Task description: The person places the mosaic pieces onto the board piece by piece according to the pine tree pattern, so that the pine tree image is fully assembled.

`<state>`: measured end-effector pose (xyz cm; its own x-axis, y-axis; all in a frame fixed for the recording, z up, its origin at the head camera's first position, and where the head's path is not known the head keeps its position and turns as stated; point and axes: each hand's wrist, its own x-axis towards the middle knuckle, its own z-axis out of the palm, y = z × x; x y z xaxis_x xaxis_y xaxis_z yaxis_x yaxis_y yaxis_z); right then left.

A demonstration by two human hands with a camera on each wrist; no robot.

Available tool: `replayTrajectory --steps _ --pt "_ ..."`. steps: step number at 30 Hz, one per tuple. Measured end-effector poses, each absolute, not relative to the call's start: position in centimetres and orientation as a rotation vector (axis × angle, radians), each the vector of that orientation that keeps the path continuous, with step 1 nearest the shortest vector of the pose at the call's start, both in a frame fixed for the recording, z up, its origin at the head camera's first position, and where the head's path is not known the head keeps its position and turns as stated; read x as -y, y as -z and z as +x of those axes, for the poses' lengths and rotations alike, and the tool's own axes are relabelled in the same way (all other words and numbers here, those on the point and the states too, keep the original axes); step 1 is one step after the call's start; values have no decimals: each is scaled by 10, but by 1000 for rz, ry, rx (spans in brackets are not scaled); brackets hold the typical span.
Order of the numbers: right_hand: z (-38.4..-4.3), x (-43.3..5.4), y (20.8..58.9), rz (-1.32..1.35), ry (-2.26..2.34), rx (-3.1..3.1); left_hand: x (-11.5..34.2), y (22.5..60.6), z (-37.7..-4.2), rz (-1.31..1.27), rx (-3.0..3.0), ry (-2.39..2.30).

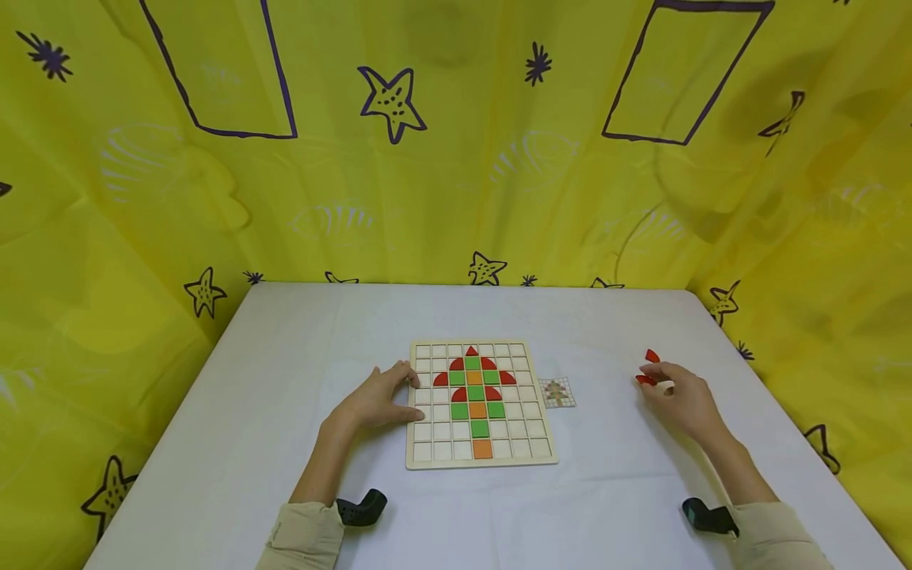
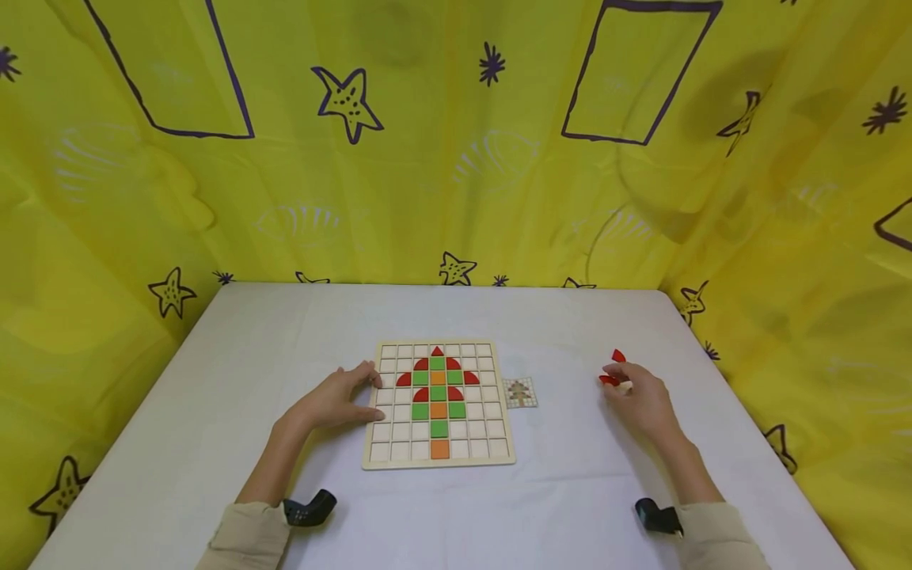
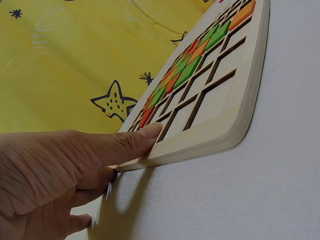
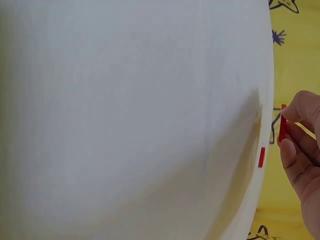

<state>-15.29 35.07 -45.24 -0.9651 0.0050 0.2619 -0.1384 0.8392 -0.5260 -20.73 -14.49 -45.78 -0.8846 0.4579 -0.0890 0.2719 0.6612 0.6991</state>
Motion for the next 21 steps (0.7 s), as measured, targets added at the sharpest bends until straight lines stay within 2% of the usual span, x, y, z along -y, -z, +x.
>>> replayTrajectory --steps 21 --pt "-164 -280 450 300 -894 2724 145 458 -207 623 -2631 -1052"
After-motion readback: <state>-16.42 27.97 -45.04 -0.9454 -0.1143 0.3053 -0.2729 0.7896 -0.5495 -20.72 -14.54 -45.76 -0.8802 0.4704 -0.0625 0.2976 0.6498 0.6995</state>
